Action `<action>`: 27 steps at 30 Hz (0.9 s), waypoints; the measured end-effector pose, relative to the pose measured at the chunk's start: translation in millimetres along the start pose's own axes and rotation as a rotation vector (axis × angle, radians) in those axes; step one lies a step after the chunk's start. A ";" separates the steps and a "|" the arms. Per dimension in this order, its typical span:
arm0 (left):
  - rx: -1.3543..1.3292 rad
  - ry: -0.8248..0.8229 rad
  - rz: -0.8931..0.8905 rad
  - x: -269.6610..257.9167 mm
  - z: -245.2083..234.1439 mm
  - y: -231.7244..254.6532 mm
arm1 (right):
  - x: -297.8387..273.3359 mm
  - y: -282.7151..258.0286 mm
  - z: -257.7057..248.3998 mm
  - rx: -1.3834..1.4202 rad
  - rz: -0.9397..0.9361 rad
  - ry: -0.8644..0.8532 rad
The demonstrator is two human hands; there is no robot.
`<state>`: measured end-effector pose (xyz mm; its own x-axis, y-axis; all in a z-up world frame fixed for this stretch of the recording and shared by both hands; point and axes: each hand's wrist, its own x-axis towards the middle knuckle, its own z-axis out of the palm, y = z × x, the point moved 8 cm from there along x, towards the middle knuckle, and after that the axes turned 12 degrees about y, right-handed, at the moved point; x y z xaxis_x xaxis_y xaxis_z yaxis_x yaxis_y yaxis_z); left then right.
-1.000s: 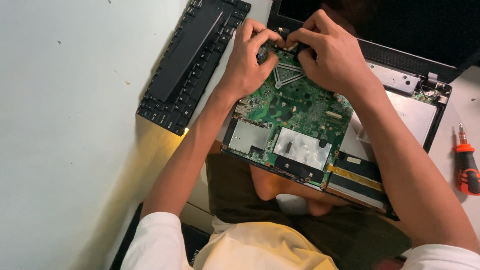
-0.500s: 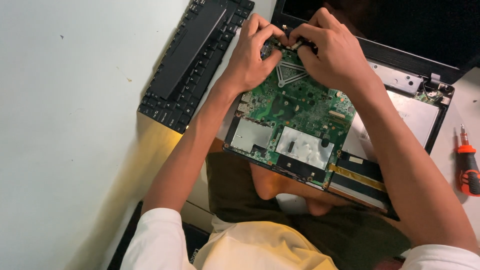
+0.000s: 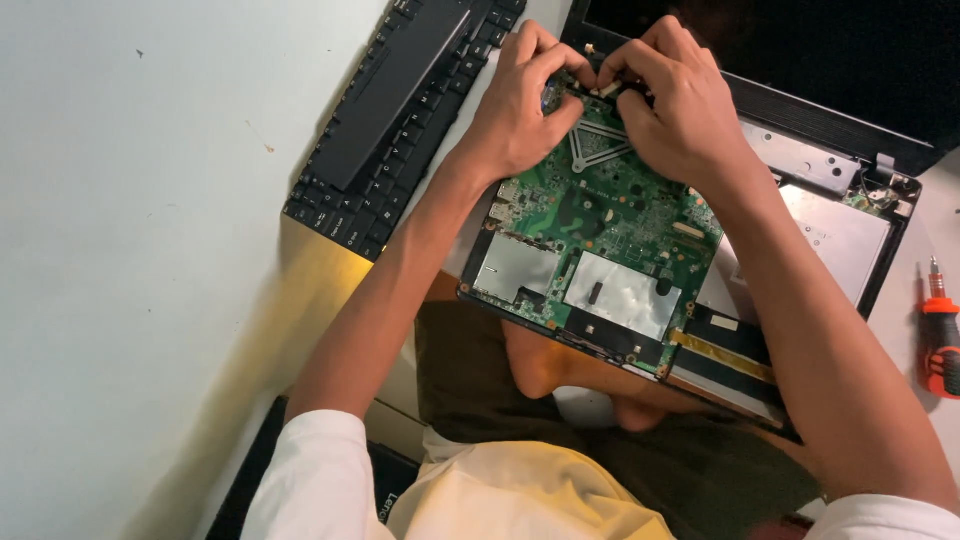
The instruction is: Installing an optical drive into a laptop and securing it with screws using a screwdriver
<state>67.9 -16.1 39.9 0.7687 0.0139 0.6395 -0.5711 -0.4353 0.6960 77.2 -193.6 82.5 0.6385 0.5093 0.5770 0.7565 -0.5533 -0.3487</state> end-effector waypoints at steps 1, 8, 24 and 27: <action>0.000 0.002 -0.003 -0.7 0.0 -1.6 | 0.2 -0.2 0.3 0.001 -0.001 -0.003; 0.034 -0.001 0.001 -2.0 1.2 -2.6 | 1.8 -2.7 -2.3 -0.024 -0.001 0.006; 0.002 -0.013 0.070 3.4 -2.5 10.1 | 3.2 -8.4 -25.6 0.066 -0.015 -0.144; -0.046 -0.072 0.001 6.0 -5.6 15.2 | 6.6 -6.1 -115.2 0.265 0.059 -0.023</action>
<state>62.2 -17.6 56.2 0.7857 -0.0516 0.6164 -0.5834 -0.3930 0.7108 60.5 -262.8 173.5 0.6832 0.4977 0.5343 0.7267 -0.3922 -0.5640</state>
